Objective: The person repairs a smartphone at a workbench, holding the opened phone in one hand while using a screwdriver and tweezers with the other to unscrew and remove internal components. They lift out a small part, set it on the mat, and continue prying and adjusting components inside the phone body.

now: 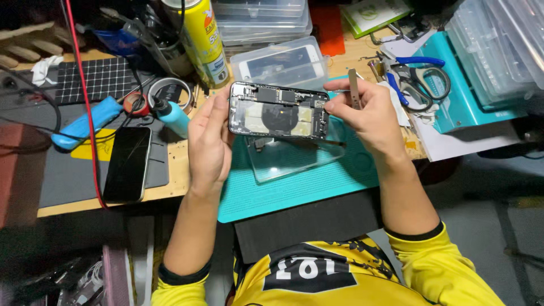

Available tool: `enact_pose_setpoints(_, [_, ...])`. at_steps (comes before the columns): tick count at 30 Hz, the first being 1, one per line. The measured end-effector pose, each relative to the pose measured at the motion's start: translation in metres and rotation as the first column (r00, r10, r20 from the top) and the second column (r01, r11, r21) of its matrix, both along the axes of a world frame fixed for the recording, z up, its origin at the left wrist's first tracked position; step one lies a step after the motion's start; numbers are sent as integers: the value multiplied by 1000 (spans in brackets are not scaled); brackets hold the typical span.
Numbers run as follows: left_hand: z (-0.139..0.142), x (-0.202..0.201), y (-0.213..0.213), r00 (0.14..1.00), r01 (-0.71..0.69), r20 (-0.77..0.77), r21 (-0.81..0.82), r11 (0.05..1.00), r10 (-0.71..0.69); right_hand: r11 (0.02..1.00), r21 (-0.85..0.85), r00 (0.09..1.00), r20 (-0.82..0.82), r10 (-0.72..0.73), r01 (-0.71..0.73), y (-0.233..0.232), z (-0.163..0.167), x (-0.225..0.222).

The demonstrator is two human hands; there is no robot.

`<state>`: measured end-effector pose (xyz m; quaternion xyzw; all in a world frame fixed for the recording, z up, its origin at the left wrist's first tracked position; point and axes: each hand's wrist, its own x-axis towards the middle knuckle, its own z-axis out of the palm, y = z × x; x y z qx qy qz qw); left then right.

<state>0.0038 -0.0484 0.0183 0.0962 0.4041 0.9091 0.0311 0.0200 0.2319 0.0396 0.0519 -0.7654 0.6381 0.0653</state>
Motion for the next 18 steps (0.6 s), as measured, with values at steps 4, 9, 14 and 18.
enact_pose_setpoints(4, [-8, 13, 21, 991, 127, 26, 135, 983, -132, 999, -40, 1000, 23, 7, -6, -5, -7, 4])
enact_pose_setpoints(9, [-20, 23, 41, 995, 79, 56, 67, 995, -83, 997, -12, 997, 11, 80, -80, -23, -8, 13])
enact_pose_setpoints(14, [-27, 22, 32, 1000, 14, 0, 88, 996, -14, 972, 215, 993, -99, -72, 92, -32, 1, 15])
enact_pose_setpoints(18, [-31, 24, 29, 998, 44, -47, 88, 995, -40, 996, -49, 984, -163, -78, 71, -31, 3, 19])
